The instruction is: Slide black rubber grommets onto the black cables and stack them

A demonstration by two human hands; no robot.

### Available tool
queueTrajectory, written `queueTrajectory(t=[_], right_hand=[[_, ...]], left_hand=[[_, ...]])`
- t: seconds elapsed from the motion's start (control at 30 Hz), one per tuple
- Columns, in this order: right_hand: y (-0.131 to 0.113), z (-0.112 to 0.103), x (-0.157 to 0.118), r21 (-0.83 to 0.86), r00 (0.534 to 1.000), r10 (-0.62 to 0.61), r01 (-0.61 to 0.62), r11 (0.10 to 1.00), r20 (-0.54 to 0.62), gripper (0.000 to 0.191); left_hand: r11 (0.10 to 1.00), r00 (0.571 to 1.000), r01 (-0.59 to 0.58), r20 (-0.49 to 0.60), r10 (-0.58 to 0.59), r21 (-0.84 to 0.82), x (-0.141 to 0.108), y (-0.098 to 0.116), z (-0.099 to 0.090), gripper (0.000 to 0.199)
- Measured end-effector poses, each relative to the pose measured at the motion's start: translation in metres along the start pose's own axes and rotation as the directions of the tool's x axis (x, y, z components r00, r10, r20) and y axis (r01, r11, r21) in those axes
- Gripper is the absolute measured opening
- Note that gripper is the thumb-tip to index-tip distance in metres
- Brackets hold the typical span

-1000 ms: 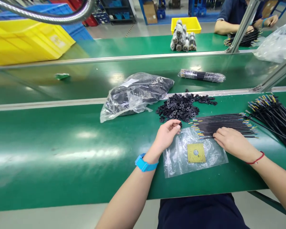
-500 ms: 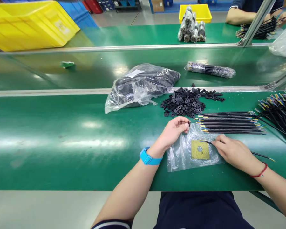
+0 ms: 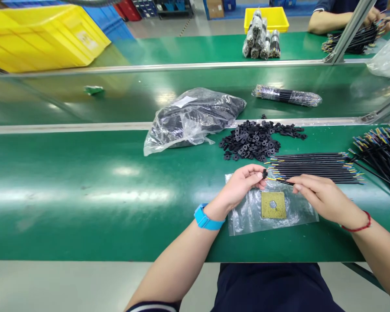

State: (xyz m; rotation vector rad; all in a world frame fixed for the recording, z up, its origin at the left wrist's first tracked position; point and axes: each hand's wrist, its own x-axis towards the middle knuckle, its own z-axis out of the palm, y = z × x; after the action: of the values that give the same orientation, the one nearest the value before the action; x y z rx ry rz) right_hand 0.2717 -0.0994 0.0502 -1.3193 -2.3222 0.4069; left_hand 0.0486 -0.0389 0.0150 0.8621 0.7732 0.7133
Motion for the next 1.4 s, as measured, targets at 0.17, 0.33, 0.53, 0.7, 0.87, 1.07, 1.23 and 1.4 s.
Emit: queueTrajectory(t=[0.17, 0.33, 0.53, 0.7, 0.87, 1.07, 1.23, 1.4], right_hand=[[-0.001, 0.003, 0.006, 0.043, 0.998, 0.051, -0.050, 0.998, -0.027, 0.024], [0.001, 0.007, 0.002, -0.048, 0.999, 0.026, -0.027, 0.998, -0.037, 0.026], [0.001, 0.009, -0.001, -0.220, 1.000, 0.031, -0.030, 0.975, 0.001, 0.029], [-0.003, 0.006, 0.005, -0.228, 0.998, 0.047, -0.040, 0.973, 0.028, 0.027], [-0.009, 0.007, 0.015, -0.138, 0.998, 0.067, -0.063, 0.988, 0.023, 0.026], [-0.005, 0.008, 0.014, -0.129, 0.996, 0.074, -0.081, 0.988, -0.053, 0.023], [-0.005, 0.005, 0.014, -0.113, 0.989, 0.107, -0.118, 0.986, -0.099, 0.022], [-0.006, 0.005, 0.015, -0.127, 0.981, 0.125, -0.145, 0.981, -0.151, 0.021]], left_hand=[[0.992, 0.998, 0.023, 0.057, -0.016, -0.127, -0.006, 0.007, 0.003, 0.025], [0.990, 0.998, 0.035, 0.058, -0.027, -0.135, -0.007, 0.007, 0.004, 0.023], [0.998, 0.999, -0.049, 0.003, 0.049, 0.026, -0.006, 0.003, 0.004, 0.018], [0.965, 0.991, -0.116, -0.045, 0.130, 0.234, -0.007, 0.002, 0.006, 0.016], [0.962, 0.988, -0.118, -0.070, 0.139, 0.245, -0.007, 0.000, 0.007, 0.017], [0.969, 0.990, -0.073, -0.101, 0.099, 0.234, -0.008, 0.005, 0.005, 0.016], [0.974, 0.995, -0.039, -0.085, 0.059, 0.223, -0.008, 0.006, 0.006, 0.018], [0.975, 0.997, -0.018, -0.064, 0.033, 0.223, -0.009, 0.006, 0.007, 0.018]])
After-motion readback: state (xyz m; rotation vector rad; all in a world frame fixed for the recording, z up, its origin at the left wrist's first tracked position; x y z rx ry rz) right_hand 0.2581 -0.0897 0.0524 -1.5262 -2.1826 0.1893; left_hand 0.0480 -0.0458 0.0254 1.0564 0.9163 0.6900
